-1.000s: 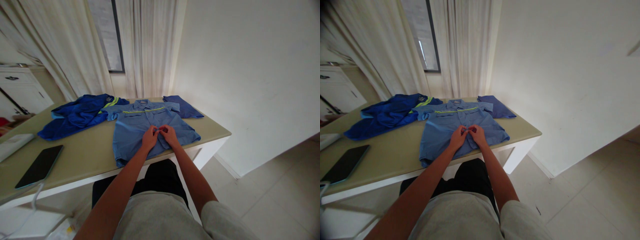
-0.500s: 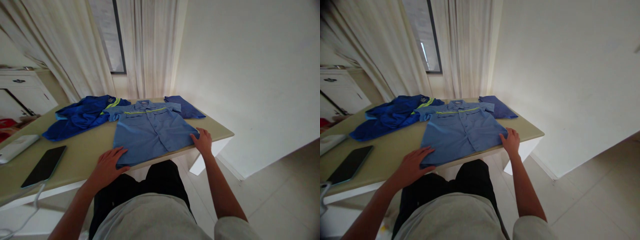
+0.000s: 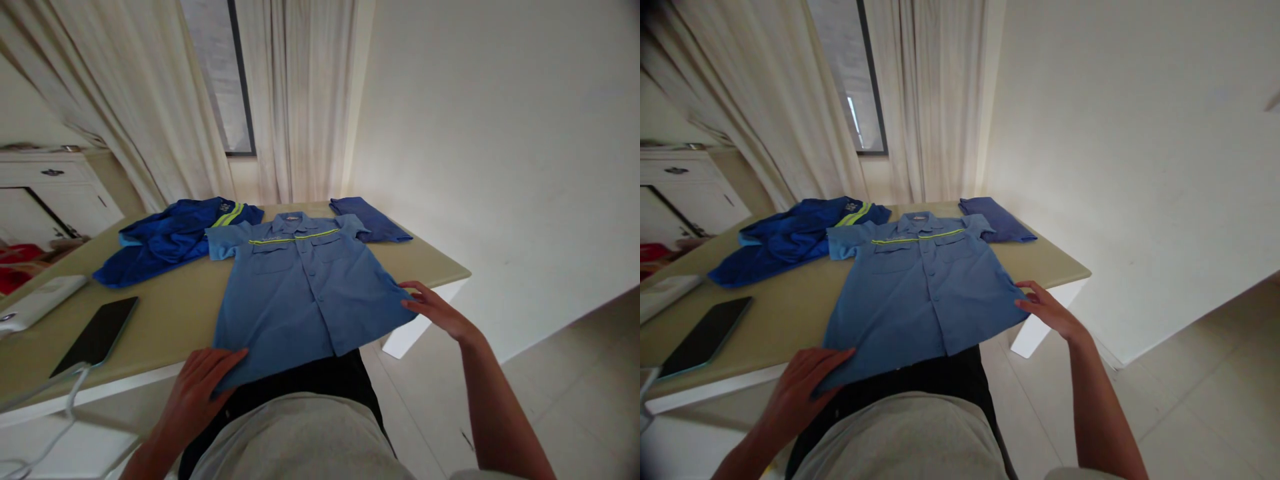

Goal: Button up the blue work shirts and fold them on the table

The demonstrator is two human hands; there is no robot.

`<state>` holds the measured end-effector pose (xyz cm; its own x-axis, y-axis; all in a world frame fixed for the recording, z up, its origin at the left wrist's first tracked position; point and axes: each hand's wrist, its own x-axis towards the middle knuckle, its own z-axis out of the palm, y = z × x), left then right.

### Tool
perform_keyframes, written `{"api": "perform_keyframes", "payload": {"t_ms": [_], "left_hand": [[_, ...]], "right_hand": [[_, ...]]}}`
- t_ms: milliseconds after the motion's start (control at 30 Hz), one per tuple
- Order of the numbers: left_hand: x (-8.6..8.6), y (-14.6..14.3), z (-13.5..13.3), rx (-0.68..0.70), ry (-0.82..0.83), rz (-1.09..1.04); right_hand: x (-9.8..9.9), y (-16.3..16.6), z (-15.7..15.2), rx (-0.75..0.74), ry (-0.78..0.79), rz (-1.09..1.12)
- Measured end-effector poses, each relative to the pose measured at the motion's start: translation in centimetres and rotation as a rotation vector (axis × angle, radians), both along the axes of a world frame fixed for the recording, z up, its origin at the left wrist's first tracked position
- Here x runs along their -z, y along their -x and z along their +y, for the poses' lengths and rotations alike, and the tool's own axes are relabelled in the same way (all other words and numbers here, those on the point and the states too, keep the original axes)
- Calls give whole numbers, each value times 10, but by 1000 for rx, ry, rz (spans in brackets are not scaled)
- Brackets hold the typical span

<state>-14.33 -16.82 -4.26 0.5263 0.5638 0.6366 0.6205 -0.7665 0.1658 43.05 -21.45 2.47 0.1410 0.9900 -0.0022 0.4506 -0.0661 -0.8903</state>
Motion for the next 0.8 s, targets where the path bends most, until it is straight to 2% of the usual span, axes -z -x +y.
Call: {"api": "perform_keyframes", "payload": {"t_ms": [100, 267, 367, 467, 533, 600, 700, 800], "left_hand": [[6, 4, -3, 35, -30, 82], [8, -2, -4, -8, -41, 66], [-2, -6, -5, 54, 39, 120], [-25, -12, 4, 146, 161, 170], [-46, -23, 23, 156, 237, 168], [-68, -40, 52, 112, 300, 132], [-93, -73, 112, 40, 377, 34], [-99, -104, 181, 17, 425, -57]], "right_hand": [[1, 4, -6, -1, 57, -45], [18, 4, 1, -8, 60, -77], [21, -3, 3, 14, 61, -173], [10, -5, 11, 173, -4, -457], [-4, 3, 26, 285, -130, -622], [-19, 18, 49, 271, -275, -683], [-35, 47, 98, 95, -436, -641], [-38, 68, 160, -74, -517, -556]]}}
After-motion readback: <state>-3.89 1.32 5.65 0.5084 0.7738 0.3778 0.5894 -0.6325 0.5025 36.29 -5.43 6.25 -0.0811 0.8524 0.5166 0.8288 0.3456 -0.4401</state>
